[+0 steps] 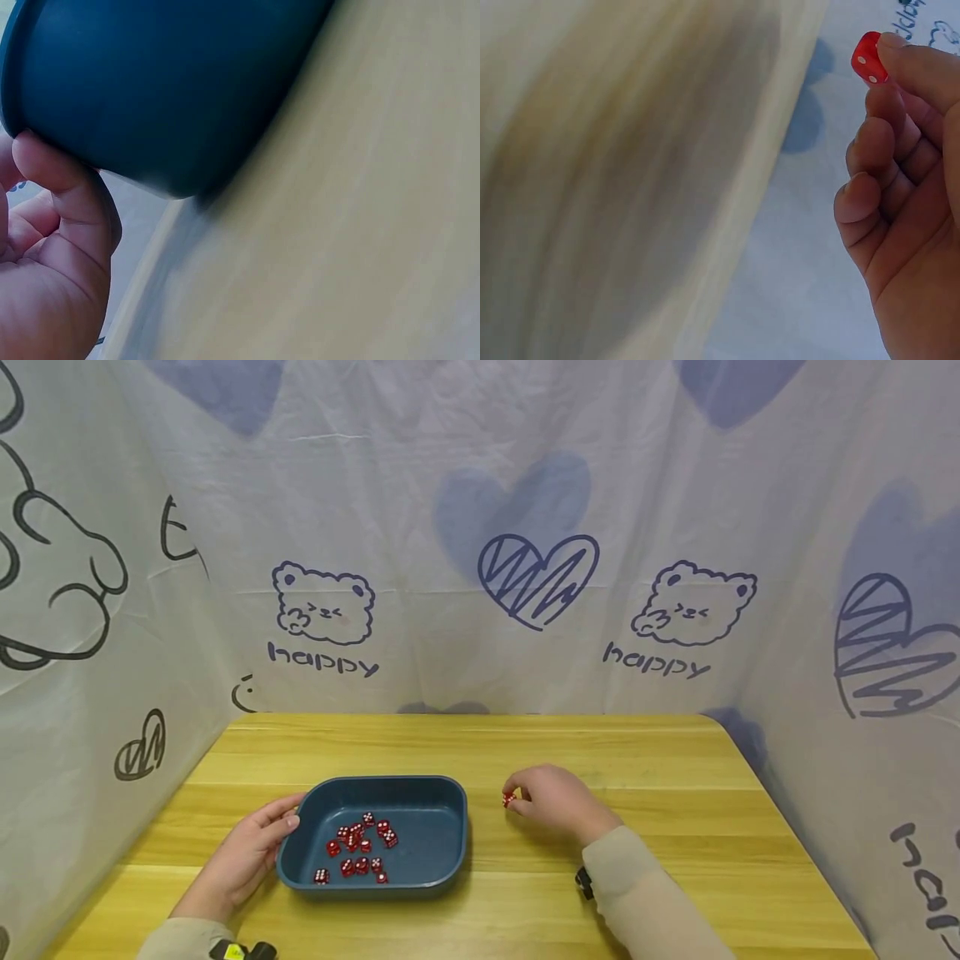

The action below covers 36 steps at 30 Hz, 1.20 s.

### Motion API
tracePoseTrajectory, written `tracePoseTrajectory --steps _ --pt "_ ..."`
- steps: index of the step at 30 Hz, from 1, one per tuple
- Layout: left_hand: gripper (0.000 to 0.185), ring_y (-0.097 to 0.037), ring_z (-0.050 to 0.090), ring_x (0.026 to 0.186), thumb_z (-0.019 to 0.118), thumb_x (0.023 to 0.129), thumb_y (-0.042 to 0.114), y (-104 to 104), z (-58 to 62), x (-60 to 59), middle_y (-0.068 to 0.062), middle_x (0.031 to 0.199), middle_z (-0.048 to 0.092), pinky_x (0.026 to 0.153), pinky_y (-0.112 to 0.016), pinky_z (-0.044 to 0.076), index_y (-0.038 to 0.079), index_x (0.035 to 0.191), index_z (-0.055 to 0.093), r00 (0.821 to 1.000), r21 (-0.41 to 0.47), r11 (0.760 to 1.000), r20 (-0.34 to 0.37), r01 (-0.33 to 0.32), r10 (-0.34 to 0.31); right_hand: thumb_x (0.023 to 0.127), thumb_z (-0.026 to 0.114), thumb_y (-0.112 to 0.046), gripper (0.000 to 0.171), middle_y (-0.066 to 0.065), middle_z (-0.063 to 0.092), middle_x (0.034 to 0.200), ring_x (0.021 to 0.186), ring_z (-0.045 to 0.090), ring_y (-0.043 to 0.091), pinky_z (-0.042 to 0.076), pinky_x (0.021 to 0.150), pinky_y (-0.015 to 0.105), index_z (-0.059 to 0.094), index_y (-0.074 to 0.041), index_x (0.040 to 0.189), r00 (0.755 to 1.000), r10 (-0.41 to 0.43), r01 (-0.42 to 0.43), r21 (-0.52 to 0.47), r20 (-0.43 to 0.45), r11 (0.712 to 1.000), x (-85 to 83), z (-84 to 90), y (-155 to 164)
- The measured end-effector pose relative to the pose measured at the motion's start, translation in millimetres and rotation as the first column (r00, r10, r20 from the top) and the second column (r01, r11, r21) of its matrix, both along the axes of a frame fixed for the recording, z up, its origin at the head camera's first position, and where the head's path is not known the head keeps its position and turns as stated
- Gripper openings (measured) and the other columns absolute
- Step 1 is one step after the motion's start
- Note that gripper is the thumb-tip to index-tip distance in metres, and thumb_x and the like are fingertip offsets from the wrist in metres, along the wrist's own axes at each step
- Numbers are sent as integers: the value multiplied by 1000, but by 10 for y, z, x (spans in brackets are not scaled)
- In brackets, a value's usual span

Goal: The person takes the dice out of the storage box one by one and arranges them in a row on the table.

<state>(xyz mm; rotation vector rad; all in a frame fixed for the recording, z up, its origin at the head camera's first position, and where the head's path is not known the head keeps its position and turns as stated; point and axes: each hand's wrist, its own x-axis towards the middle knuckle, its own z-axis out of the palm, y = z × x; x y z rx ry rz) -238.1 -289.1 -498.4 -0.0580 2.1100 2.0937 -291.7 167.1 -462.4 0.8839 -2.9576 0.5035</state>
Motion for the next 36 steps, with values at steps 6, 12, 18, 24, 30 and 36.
tracePoseTrajectory --steps 6,12,18,24,30,36 --pt "53 -15 61 100 56 105 16 3 7 -5 -16 135 57 76 -26 54 -2 152 40 1000 1 1000 2 0 0 93 74 -23 16 -14 53 73 66 49 8 43 65 31 76 -19 108 999 -20 20 1 45 1000 11 -85 76" --pt "53 -15 61 95 56 105 17 1 -7 -24 -17 134 57 72 -25 53 -1 152 41 1000 -5 1000 -6 1 -1 94 73 -22 14 -14 55 75 66 50 8 45 66 32 75 -19 107 997 -7 7 7 75 1000 22 -114 109" --pt "54 -15 62 90 57 105 17 -6 -25 -27 -16 131 59 68 -25 53 -3 152 40 1000 0 1000 -21 13 -13 95 72 -22 9 -16 62 85 73 54 6 50 73 34 75 -22 103 995 5 -7 21 103 1000 19 -145 121" --pt "54 -16 63 93 57 105 17 -8 -29 -24 -16 131 59 70 -26 54 -3 152 39 1000 6 1000 -18 15 -14 94 73 -24 8 -16 64 87 74 55 5 51 74 35 75 -23 101 995 9 -12 30 101 999 15 -173 128" --pt "54 -16 63 96 57 105 16 -6 -32 -20 -16 133 59 73 -26 55 -3 152 39 1000 5 1000 -14 9 -9 92 76 -25 12 -16 65 88 76 57 6 52 76 37 75 -22 103 992 1 -2 8 129 1000 22 -194 140" --pt "55 -15 63 90 57 105 16 -11 -30 -10 -13 128 61 69 -26 54 -2 153 38 1000 11 1000 -10 12 -12 92 76 -28 16 -15 65 89 78 58 7 51 76 36 75 -23 107 991 -16 17 -4 130 1000 29 -192 147"
